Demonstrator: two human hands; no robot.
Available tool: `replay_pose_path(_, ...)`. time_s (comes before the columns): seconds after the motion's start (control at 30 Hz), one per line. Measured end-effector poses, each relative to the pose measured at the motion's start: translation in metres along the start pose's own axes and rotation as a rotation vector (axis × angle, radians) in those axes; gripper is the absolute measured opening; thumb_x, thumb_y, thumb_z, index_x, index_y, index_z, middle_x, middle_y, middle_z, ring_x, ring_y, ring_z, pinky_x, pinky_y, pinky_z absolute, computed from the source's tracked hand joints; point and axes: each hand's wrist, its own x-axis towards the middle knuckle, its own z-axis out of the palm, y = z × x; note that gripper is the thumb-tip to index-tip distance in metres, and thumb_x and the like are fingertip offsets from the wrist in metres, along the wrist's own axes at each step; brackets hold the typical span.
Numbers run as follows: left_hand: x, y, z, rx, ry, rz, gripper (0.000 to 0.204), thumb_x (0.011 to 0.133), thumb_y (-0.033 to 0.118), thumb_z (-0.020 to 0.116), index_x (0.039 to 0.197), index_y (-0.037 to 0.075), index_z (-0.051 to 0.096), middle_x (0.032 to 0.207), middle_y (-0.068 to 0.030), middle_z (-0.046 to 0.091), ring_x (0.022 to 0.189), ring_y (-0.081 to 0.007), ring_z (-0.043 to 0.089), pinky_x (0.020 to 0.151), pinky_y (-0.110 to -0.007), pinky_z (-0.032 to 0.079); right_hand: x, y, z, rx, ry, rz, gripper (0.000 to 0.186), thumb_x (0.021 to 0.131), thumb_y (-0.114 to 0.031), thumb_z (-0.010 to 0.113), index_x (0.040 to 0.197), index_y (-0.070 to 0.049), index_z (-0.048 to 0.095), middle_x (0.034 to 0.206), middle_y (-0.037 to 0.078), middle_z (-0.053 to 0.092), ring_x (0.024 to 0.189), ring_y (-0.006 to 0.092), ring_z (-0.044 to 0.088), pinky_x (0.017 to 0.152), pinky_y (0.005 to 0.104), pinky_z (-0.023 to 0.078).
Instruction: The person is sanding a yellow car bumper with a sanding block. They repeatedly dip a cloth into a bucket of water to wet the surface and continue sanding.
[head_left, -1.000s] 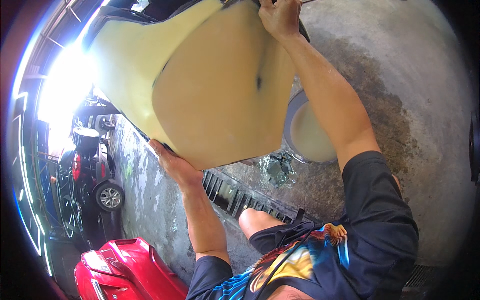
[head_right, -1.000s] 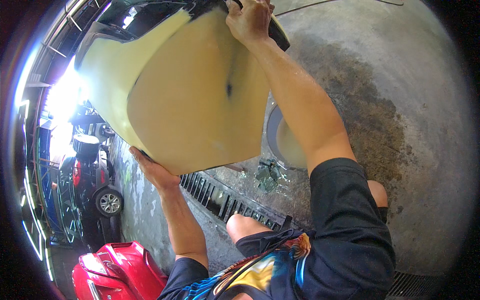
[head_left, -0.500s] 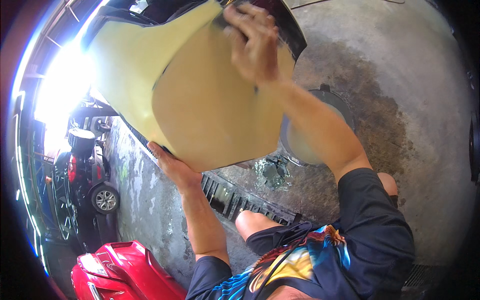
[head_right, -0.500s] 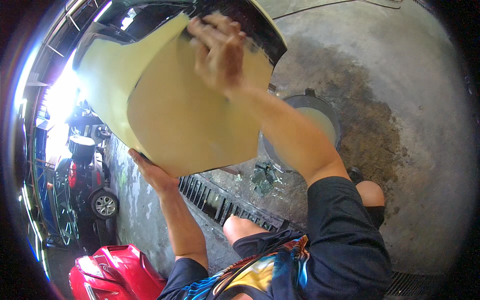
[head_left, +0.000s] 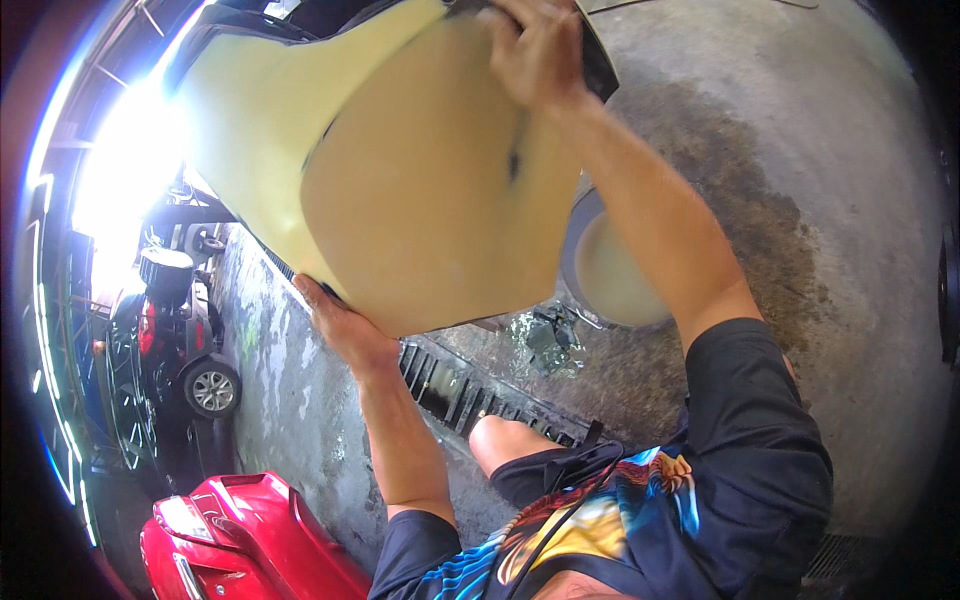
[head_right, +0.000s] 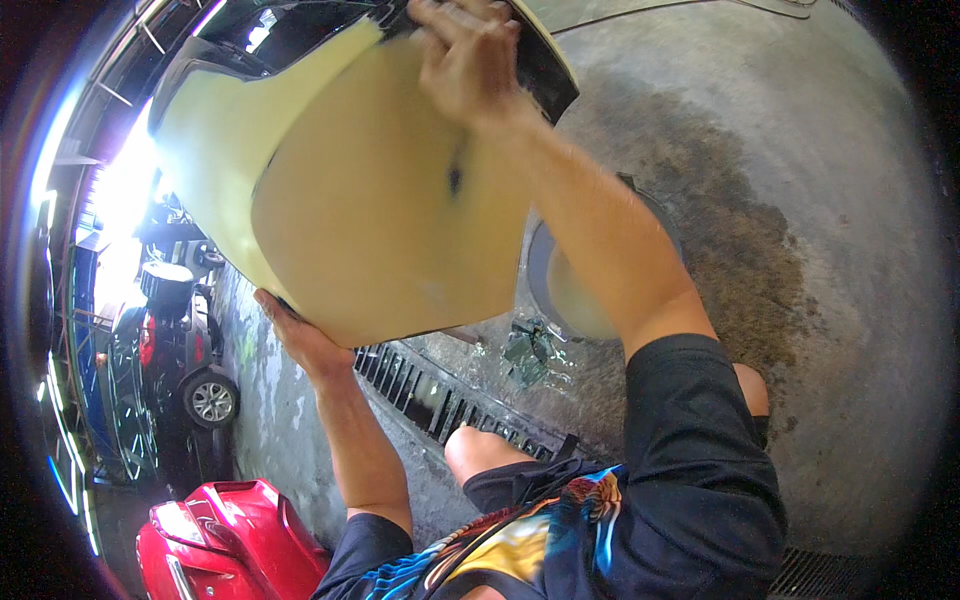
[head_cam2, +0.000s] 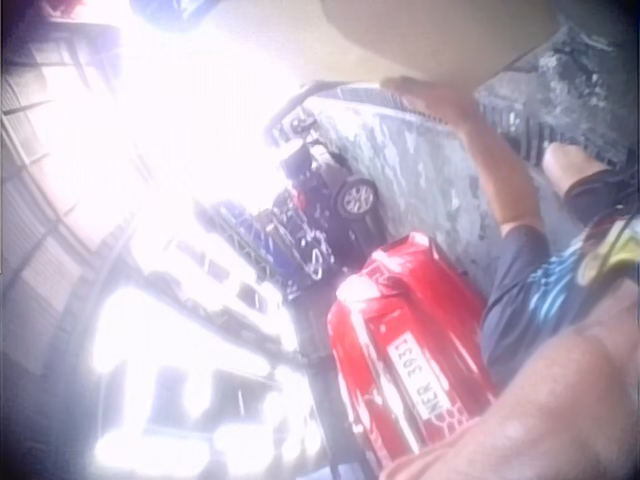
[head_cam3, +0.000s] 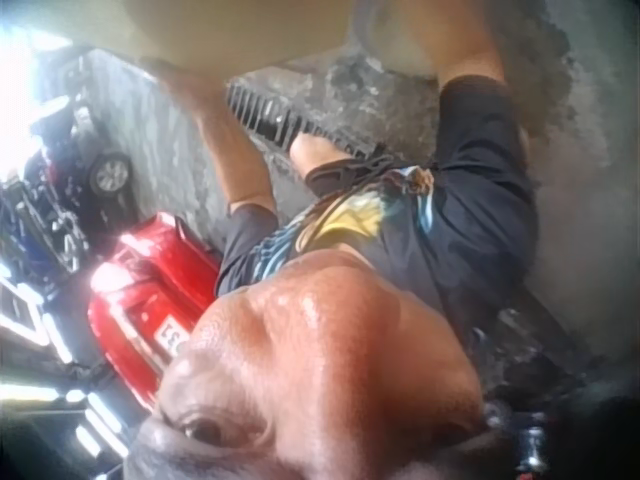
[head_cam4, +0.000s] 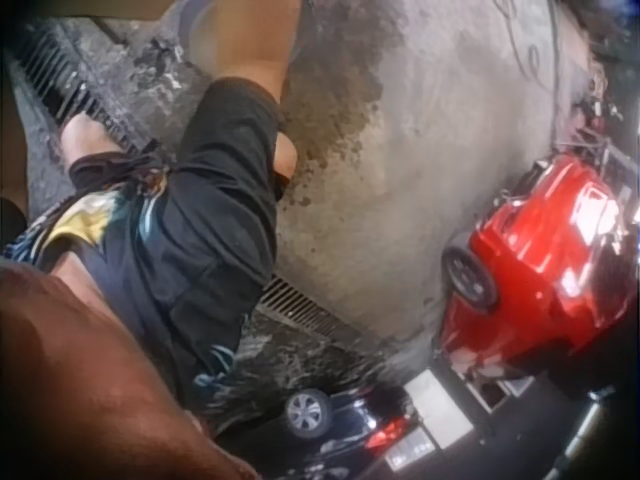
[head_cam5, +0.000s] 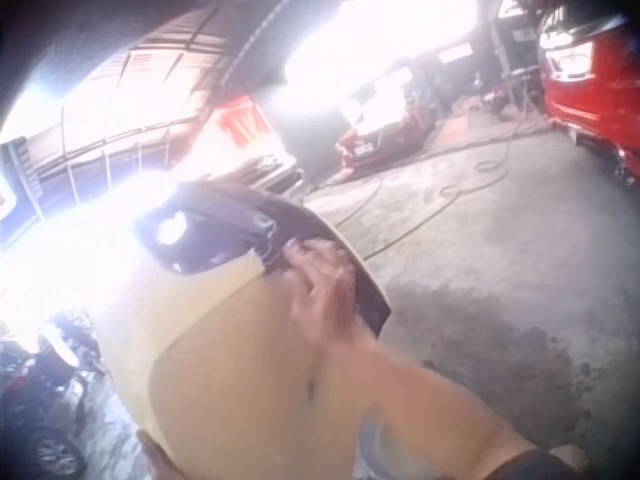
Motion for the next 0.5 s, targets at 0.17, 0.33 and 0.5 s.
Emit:
replay_pose_path(0.17, 0.001, -0.001, 0.002, 0.030, 0.001, 0.034, 0.066, 0.113, 0.054, 0.038, 0.148, -0.001, 0.047, 0.143, -0.0111, 0.057, 0.128, -0.0207, 0.056, 0.107, -0.035, 0.047, -0.001, -0.001, 0.003, -0.052, 0.015, 0.055, 0.033, 0.086, -0.013, 0.073, 0.119, -0.012, 0.078, 0.120, 0.016, 0.071, 0.116, 0.0366, 0.062, 0.099, 0.0495, 0.046)
replay_pose_path(0.33, 0.001, -0.002, 0.001, 0.044, 0.016, 0.032, 0.068, 0.112, 0.055, 0.039, 0.148, -0.002, 0.047, 0.142, -0.0106, 0.058, 0.127, -0.0201, 0.056, 0.106, -0.034, 0.048, -0.001, 0.003, 0.002, 0.078, 0.013, -0.025, 0.039, 0.081, -0.010, 0.076, 0.118, -0.020, 0.080, 0.122, 0.011, 0.069, 0.118, 0.0342, 0.058, 0.098, 0.0470, 0.044)
replay_pose_path(0.5, 0.001, -0.004, 0.001, 0.063, 0.046, 0.025, 0.068, 0.112, 0.056, 0.040, 0.147, -0.003, 0.048, 0.141, -0.0111, 0.059, 0.126, -0.0207, 0.057, 0.105, -0.035, 0.048, 0.005, 0.008, -0.008, -0.076, -0.009, 0.033, 0.036, 0.090, -0.010, 0.068, 0.124, -0.002, 0.073, 0.128, 0.021, 0.067, 0.117, 0.0400, 0.061, 0.102, 0.0514, 0.047)
